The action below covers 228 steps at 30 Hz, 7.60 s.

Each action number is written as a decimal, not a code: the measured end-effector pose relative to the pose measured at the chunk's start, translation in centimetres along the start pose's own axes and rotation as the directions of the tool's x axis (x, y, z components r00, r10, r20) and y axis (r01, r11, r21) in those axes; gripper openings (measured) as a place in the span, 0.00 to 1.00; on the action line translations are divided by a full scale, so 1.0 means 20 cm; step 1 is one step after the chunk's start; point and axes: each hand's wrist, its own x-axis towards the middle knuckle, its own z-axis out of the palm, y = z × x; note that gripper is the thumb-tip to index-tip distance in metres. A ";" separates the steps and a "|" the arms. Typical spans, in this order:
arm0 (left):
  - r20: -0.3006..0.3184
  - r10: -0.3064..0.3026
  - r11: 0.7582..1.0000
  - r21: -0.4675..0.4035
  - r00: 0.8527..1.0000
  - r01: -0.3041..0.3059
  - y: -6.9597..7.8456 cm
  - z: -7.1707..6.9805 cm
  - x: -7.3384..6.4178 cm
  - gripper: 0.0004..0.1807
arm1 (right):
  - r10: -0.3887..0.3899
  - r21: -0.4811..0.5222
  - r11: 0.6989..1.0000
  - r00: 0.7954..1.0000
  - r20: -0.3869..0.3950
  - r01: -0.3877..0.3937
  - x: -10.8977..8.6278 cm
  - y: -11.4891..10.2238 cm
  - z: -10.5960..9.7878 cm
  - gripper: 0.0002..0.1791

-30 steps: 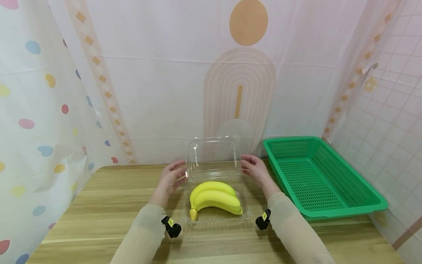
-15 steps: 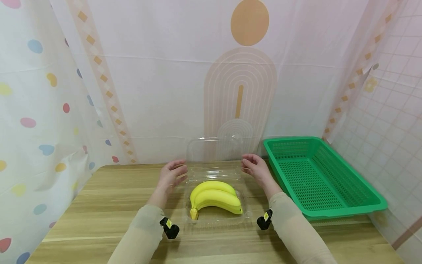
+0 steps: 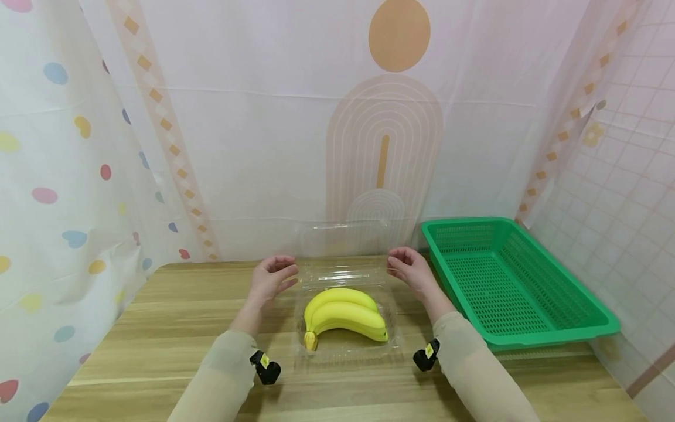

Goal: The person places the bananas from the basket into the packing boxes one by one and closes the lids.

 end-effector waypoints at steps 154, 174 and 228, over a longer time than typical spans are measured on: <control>0.753 0.419 0.097 0.519 0.508 -0.849 0.02 -0.14 -0.27 0.11 | -0.343 -0.775 0.235 0.796 0.498 0.586 -0.39 -0.01 -0.13 0.04; 0.465 0.325 0.491 0.661 0.824 -0.567 0.03 -0.12 -0.47 0.07 | -0.305 -0.735 0.524 0.901 0.309 0.430 -0.47 -0.03 -0.09 0.05; 0.267 -0.271 0.962 0.094 0.925 0.254 -0.03 -0.03 -0.65 0.39 | 0.243 -0.172 0.965 0.917 0.315 -0.197 -0.59 0.00 -0.09 0.40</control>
